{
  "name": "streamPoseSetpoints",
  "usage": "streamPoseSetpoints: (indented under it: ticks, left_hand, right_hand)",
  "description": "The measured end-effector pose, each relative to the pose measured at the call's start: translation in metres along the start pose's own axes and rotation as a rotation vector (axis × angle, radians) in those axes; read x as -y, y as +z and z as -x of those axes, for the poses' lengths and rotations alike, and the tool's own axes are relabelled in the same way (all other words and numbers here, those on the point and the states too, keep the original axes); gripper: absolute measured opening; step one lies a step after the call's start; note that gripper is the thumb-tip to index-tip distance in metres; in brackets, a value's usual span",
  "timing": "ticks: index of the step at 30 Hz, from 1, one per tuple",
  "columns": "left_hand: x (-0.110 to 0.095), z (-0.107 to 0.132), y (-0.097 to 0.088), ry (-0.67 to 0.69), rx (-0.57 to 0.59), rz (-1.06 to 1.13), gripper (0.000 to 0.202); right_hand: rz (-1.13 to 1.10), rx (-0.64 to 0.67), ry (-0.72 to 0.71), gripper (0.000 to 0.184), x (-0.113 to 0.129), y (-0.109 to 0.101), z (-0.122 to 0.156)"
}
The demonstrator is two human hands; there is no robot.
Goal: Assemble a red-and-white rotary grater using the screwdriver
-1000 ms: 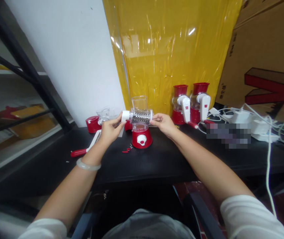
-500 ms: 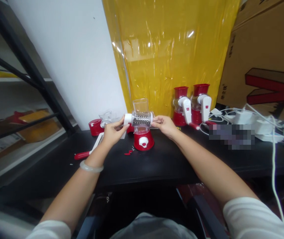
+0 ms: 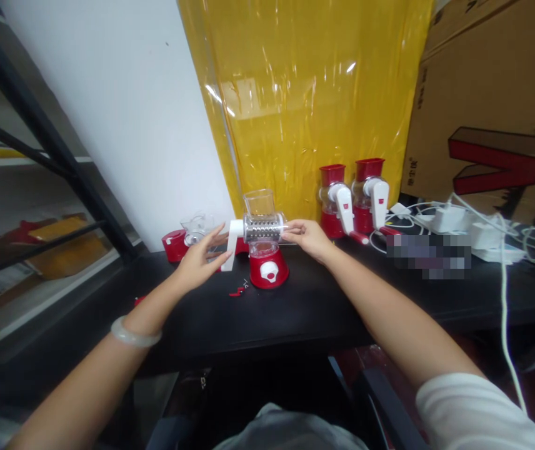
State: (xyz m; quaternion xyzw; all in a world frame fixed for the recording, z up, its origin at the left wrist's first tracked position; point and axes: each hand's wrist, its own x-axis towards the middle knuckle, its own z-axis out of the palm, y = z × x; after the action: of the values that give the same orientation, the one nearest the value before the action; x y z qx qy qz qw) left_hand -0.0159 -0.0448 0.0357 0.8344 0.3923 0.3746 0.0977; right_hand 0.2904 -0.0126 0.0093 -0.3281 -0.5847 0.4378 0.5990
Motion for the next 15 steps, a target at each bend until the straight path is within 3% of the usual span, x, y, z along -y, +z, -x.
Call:
streamPoseSetpoints:
  ticks: [3, 5, 7, 10, 13, 15]
  left_hand:
    - [0.006, 0.016, -0.004, -0.042, 0.197, -0.454, 0.076]
    - [0.001, 0.024, -0.005, 0.033, 0.304, -0.741, 0.05]
    - [-0.013, 0.029, -0.008, 0.103, 0.386, -0.913, 0.025]
    - [-0.049, 0.031, -0.019, 0.065, 0.456, -1.031, 0.013]
    - [-0.091, 0.021, -0.038, 0.023, 0.394, -1.07, 0.012]
    - [-0.115, -0.001, -0.053, 0.009, 0.187, -0.985, 0.014]
  right_hand:
    - [-0.068, 0.003, -0.027, 0.046, -0.001, -0.002, -0.003]
    - [-0.075, -0.023, -0.046, 0.048, -0.002, -0.003, -0.004]
    - [0.031, -0.043, -0.085, 0.051, -0.002, -0.004, -0.004]
    - [0.272, -0.023, -0.179, 0.049, 0.0, -0.003, -0.002]
    - [0.413, -0.015, -0.252, 0.046, 0.001, 0.0, 0.001]
    - [0.49, -0.034, -0.305, 0.043, 0.001, 0.001, 0.001]
